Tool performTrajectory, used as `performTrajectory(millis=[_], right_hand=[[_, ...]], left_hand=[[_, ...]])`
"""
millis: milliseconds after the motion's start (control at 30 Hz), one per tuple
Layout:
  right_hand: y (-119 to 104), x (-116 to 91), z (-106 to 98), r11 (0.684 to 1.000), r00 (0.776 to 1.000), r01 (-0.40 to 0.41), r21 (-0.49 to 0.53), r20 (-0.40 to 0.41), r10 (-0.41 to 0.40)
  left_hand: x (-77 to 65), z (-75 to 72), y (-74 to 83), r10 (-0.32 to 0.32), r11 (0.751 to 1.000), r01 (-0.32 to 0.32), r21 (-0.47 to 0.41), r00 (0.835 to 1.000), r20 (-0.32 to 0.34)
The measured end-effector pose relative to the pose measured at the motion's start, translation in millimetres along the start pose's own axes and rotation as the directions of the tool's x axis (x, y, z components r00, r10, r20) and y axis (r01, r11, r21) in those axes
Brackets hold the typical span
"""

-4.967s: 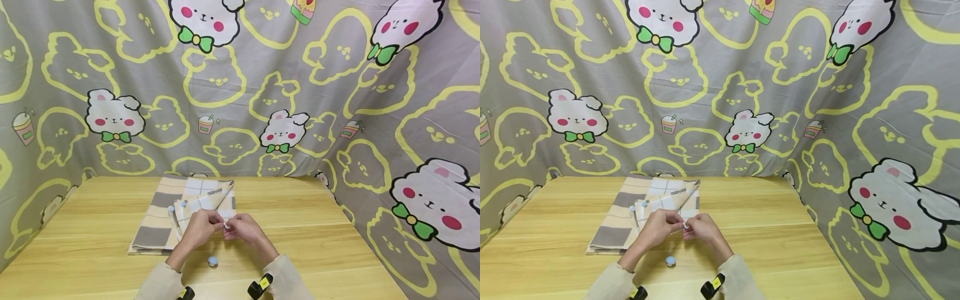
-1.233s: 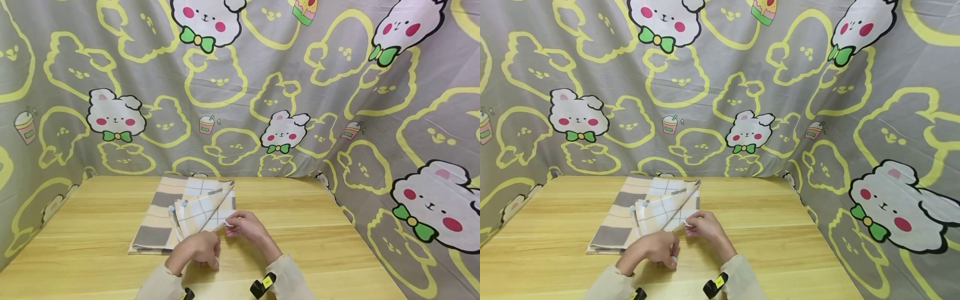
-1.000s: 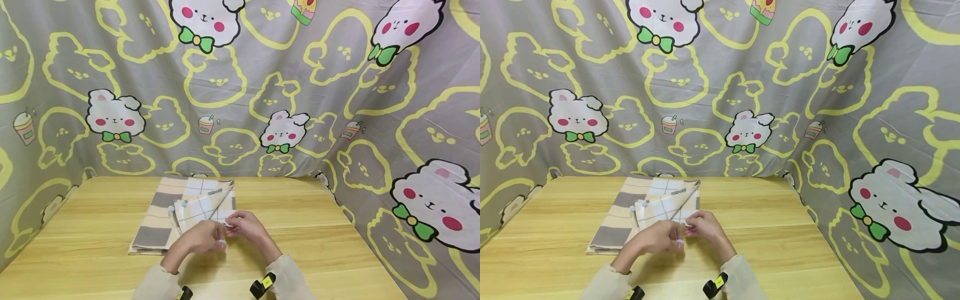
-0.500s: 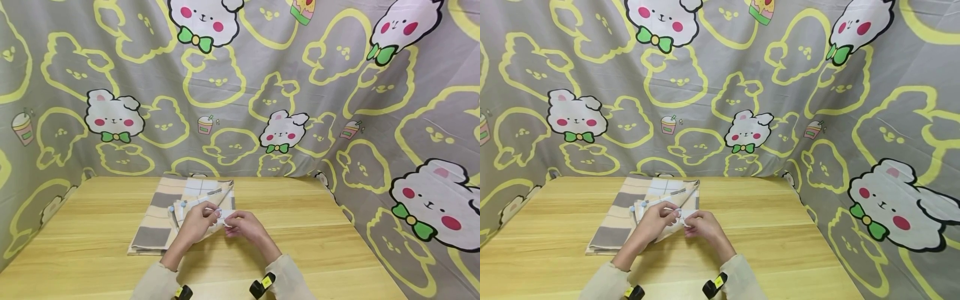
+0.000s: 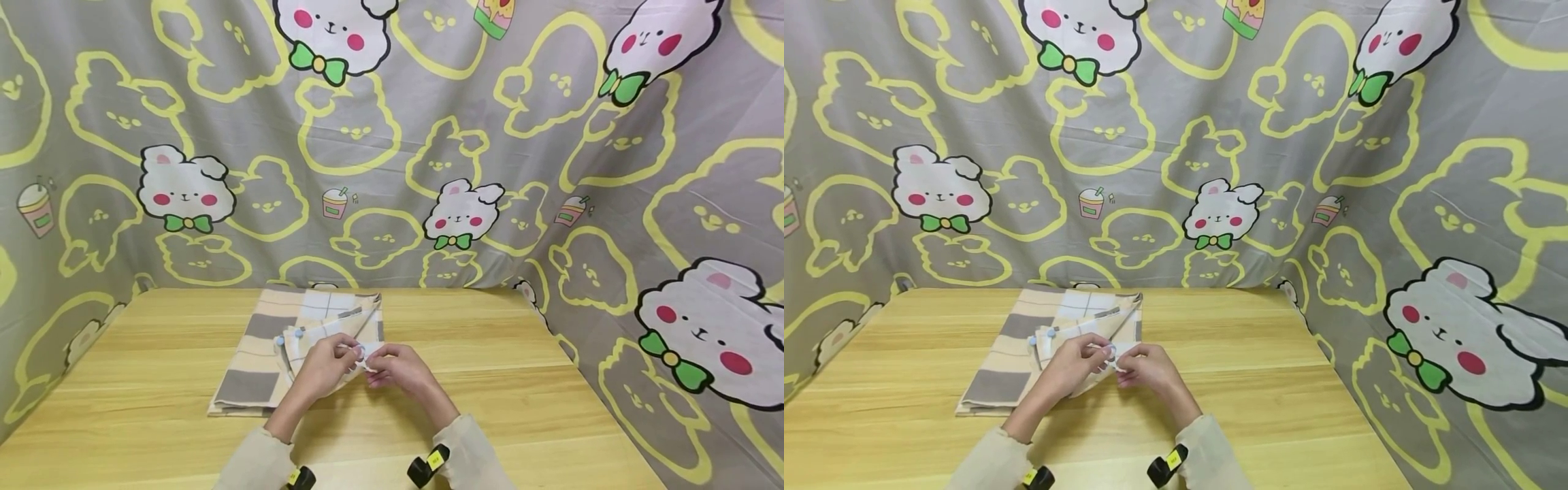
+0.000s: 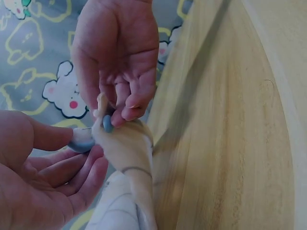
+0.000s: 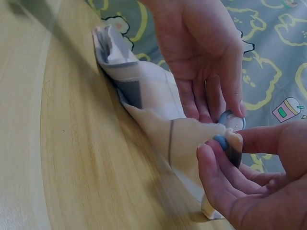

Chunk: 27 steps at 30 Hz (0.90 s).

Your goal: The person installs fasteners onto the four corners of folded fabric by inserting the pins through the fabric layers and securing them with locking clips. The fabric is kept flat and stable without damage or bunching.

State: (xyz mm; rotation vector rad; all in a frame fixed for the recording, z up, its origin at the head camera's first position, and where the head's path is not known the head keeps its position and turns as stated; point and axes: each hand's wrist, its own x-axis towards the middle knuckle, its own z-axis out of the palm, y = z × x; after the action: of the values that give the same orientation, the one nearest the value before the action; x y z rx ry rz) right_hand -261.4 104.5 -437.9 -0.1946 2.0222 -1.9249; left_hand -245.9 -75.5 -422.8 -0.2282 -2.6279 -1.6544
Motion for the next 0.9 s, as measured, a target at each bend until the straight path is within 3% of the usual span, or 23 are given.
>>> performTrajectory(millis=[500,733,900], right_hand=[[0.7,0.6,-0.5,1.000,1.000,-0.004,0.000,-0.006,0.004],[2.3,1.5,-0.6,1.000,1.000,0.001,0.020,-0.006,-0.001],[1.8,2.0,-0.9,0.999,1.000,-0.009,0.044,0.015,0.008]], left_hand=[[1.4,1.1,-1.0,0.065,0.998,-0.064,0.017,0.996,-0.055],[0.9,2.6,-0.5,0.132,0.990,-0.129,0.057,0.990,-0.046],[1.1,2.7,-1.6,0.130,0.991,-0.128,0.045,0.990,-0.053]])
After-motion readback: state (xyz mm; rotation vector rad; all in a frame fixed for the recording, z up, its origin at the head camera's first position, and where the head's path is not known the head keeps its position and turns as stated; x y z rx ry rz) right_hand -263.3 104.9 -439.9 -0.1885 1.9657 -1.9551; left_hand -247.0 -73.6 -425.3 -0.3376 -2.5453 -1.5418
